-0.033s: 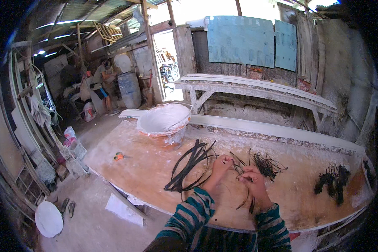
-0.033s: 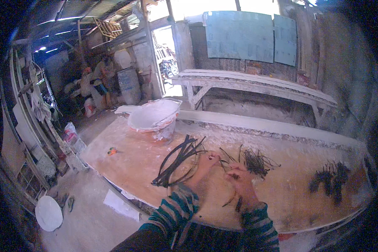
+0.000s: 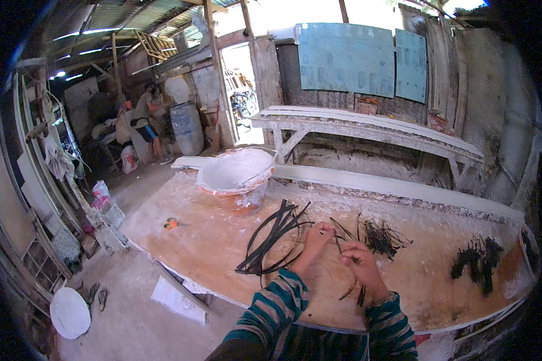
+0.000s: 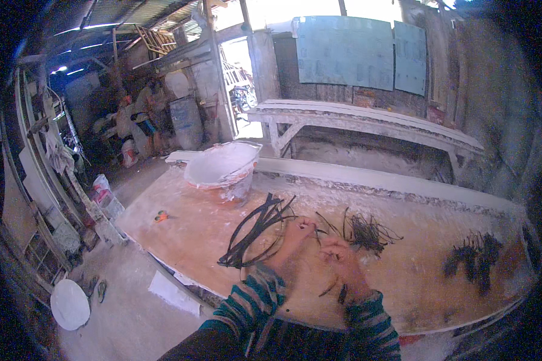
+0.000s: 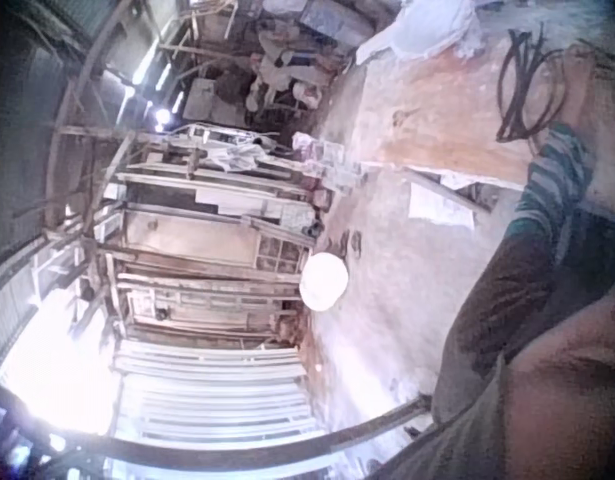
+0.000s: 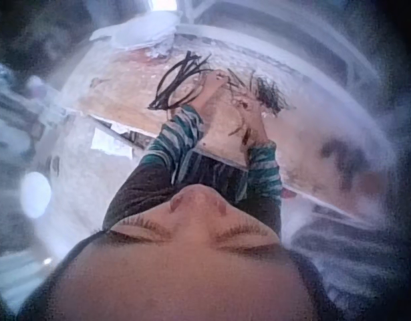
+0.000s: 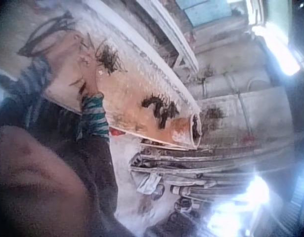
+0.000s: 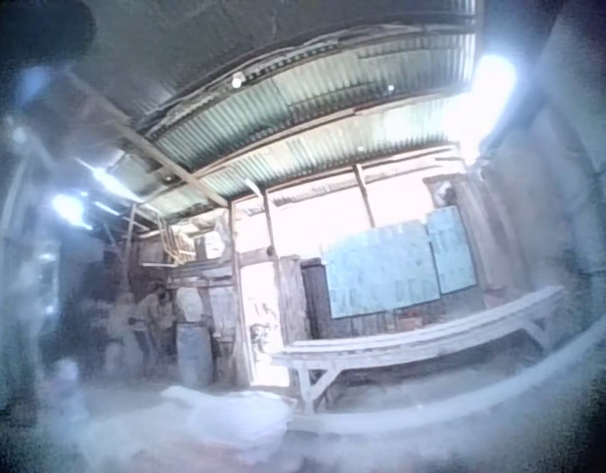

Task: The person sorts and organizes black cable strips on a workbench, separating them into piles by hand. A coworker in the background wipes a long white object with a cloth.

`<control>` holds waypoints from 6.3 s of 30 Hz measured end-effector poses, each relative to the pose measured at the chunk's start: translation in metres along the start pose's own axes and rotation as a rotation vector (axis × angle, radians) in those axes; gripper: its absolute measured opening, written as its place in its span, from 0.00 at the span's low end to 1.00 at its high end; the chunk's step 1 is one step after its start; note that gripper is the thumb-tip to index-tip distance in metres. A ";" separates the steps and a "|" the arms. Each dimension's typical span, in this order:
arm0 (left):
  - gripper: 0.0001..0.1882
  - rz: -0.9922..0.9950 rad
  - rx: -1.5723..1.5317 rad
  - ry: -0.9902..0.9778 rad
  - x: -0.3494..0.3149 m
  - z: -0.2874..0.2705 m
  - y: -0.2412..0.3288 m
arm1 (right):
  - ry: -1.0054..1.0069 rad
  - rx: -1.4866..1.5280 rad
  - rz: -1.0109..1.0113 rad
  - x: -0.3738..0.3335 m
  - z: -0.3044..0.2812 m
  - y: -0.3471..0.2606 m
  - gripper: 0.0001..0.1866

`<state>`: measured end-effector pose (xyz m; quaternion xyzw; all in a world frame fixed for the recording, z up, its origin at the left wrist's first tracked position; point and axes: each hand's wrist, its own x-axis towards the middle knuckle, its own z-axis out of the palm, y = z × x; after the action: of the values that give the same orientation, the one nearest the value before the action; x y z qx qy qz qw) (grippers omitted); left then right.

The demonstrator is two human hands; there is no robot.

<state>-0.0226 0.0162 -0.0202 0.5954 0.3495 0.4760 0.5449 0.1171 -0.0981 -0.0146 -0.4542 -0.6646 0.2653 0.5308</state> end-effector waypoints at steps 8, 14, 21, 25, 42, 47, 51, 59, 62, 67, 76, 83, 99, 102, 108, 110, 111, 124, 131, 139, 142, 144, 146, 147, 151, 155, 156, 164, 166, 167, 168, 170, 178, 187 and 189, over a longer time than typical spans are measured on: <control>0.03 0.095 -0.179 -0.107 0.006 0.003 -0.007 | -0.078 -0.043 -0.142 0.006 0.003 0.002 0.10; 0.02 0.134 0.169 -0.333 0.006 0.005 -0.009 | 0.290 -0.144 -0.038 0.007 -0.015 0.007 0.05; 0.06 0.162 0.096 -0.919 -0.016 0.036 -0.011 | 0.594 -0.275 0.009 0.013 -0.035 0.034 0.04; 0.07 0.060 -0.088 -0.865 -0.025 0.043 -0.006 | 0.668 -0.459 -0.003 0.014 -0.036 0.032 0.04; 0.06 0.080 0.134 0.033 0.013 0.000 -0.018 | 0.110 -0.142 -0.061 0.007 -0.006 0.012 0.04; 0.07 0.308 0.239 0.083 0.016 0.000 -0.021 | -0.114 0.299 0.094 0.004 0.006 0.019 0.07; 0.07 0.323 0.222 0.107 0.013 0.003 -0.024 | -0.167 0.342 0.099 0.005 -0.005 0.022 0.08; 0.04 0.422 0.408 -0.081 0.012 0.005 -0.022 | 0.052 0.302 0.176 0.008 -0.007 0.004 0.02; 0.03 0.368 0.205 -0.228 0.007 0.012 -0.022 | 0.312 0.143 0.203 0.010 -0.015 0.003 0.05; 0.04 0.219 0.006 -0.515 -0.007 0.027 -0.021 | 0.535 -0.183 0.048 0.015 -0.028 0.027 0.07; 0.05 -0.060 -0.113 -0.781 -0.041 0.055 -0.003 | 0.748 -0.013 0.044 0.014 -0.045 0.070 0.10; 0.09 -0.128 -0.072 -0.739 -0.049 0.063 0.005 | 0.750 0.016 0.094 0.013 -0.046 0.065 0.03; 0.08 -0.120 -0.174 -0.263 -0.001 0.015 -0.001 | 0.585 0.293 0.291 0.013 -0.032 0.010 0.04; 0.09 -0.100 -0.097 -0.174 0.004 0.005 -0.005 | 0.469 0.087 0.295 0.011 -0.026 0.005 0.05; 0.09 -0.047 -0.119 -0.092 0.010 -0.001 -0.007 | 0.108 0.459 0.356 0.005 -0.021 -0.014 0.08; 0.08 -0.038 -0.125 -0.047 0.011 -0.001 -0.008 | 0.098 0.657 0.386 0.007 -0.018 -0.016 0.08; 0.08 -0.042 -0.110 -0.024 0.011 -0.001 -0.008 | 0.080 0.739 0.386 0.007 -0.017 -0.016 0.09; 0.03 -0.075 -0.117 -0.219 0.006 0.004 -0.005 | 0.172 0.497 0.291 0.011 -0.028 0.003 0.03; 0.04 -0.113 -0.111 -0.513 -0.012 0.024 0.000 | 0.584 -0.045 0.330 0.011 -0.040 0.022 0.04; 0.09 -0.036 -0.007 -0.623 -0.061 0.067 0.013 | 0.730 -0.486 0.229 0.012 -0.044 0.045 0.05; 0.13 0.053 0.036 -0.613 -0.060 0.073 0.012 | 0.732 -0.498 0.193 0.013 -0.044 0.048 0.05; 0.14 -0.009 0.072 -0.658 -0.057 0.070 0.014 | 0.675 -0.494 0.223 0.013 -0.042 0.047 0.06; 0.14 -0.085 0.006 -0.658 -0.057 0.065 0.018 | 0.665 -0.546 0.262 0.013 -0.038 0.045 0.06; 0.14 -0.146 0.008 -0.651 -0.056 0.062 0.022 | 0.657 -0.561 0.301 0.014 -0.038 0.044 0.06; 0.11 -0.238 -0.144 -0.519 -0.043 0.038 0.033 | 0.744 -0.649 0.138 0.015 -0.040 0.040 0.04; 0.09 -0.164 -0.104 -0.347 -0.014 0.016 0.025 | 0.694 -0.530 0.080 0.014 -0.035 0.036 0.05; 0.08 -0.173 -0.087 -0.293 -0.008 0.011 0.021 | 0.647 -0.457 0.126 0.014 -0.032 0.035 0.05; 0.06 -0.147 -0.022 -0.046 0.015 -0.011 -0.010 | 0.372 -0.460 0.161 0.012 -0.022 0.022 0.07; 0.07 -0.070 -0.023 -0.015 0.020 -0.013 -0.020 | 0.298 -0.467 0.146 0.012 -0.020 0.017 0.07; 0.07 -0.019 -0.018 -0.004 0.024 -0.015 -0.026 | 0.270 -0.470 0.102 0.012 -0.018 0.015 0.06; 0.07 0.035 -0.007 0.008 0.028 -0.016 -0.033 | 0.242 -0.472 0.058 0.012 -0.015 0.012 0.06; 0.08 0.094 -0.016 0.043 0.035 -0.019 -0.045 | 0.170 -0.545 -0.052 0.013 -0.008 0.007 0.06; 0.07 0.268 0.094 0.158 0.030 -0.014 -0.041 | 0.229 -0.644 -0.220 0.012 -0.004 -0.002 0.04; 0.12 0.572 0.802 0.019 0.019 -0.012 -0.022 | 0.643 -0.845 -0.039 0.013 -0.056 0.021 0.03; 0.13 0.430 0.925 -0.012 0.011 -0.015 -0.021 | 0.629 -0.922 0.101 0.010 -0.065 0.024 0.04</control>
<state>-0.0315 0.0345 -0.0400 0.8355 0.3900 0.3693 0.1160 0.1859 -0.0869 -0.0103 -0.7276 -0.4989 -0.1759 0.4368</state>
